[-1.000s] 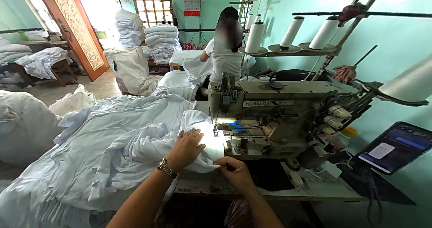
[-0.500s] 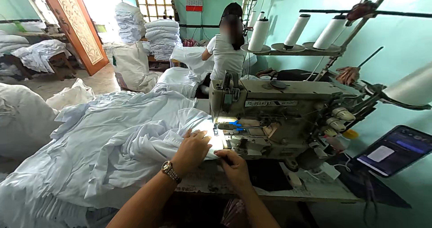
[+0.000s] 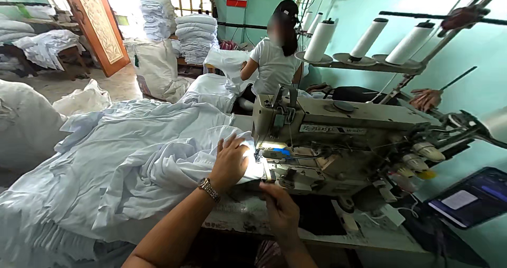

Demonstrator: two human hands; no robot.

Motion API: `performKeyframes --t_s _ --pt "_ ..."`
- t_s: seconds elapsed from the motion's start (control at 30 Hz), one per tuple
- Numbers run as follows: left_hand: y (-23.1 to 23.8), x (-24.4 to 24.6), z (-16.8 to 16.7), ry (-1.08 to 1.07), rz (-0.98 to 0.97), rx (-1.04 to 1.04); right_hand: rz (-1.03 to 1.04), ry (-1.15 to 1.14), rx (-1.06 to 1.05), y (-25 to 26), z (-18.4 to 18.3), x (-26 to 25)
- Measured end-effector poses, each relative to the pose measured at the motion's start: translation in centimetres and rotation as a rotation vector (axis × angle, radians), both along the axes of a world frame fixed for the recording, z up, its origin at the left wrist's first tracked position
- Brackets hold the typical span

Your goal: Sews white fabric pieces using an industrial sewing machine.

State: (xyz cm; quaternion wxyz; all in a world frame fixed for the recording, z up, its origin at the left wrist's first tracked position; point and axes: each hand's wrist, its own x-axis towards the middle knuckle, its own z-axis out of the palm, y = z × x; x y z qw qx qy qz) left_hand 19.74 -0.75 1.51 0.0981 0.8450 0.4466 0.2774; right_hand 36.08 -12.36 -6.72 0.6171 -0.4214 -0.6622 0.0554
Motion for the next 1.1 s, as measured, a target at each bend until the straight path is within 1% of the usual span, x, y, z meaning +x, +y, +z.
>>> performKeyframes --t_s 0.03,0.1,0.13,0.2,0.27,0.97,1.1 --pt "0.4 0.2 -0.5 -0.025 0.052 -0.018 0.020 0.017 -0.026 -0.8 -0.8 -0.4" --pt "1.1 0.3 -1.3 -0.030 0.120 -0.146 0.096 0.056 -0.127 -1.8 -3.0 -1.2" --pt "1.3 0.3 -1.4 -0.030 0.132 -0.208 0.106 0.030 -0.178 -1.9 -4.2 -1.6" --pt "1.5 0.2 -1.4 -0.019 0.136 -0.264 0.073 -0.128 -0.226 -1.6 -5.9 -2.0" --pt "1.4 0.2 -1.3 -0.005 0.132 -0.288 0.081 -0.213 -0.247 -1.4 -6.0 -2.1" --pt "1.6 0.4 -1.4 0.008 0.117 -0.291 0.061 -0.229 -0.254 -1.2 -5.8 -2.1" --pt "1.7 0.4 -1.7 0.003 0.120 -0.285 0.095 -0.219 -0.269 -1.4 -5.8 -1.9"
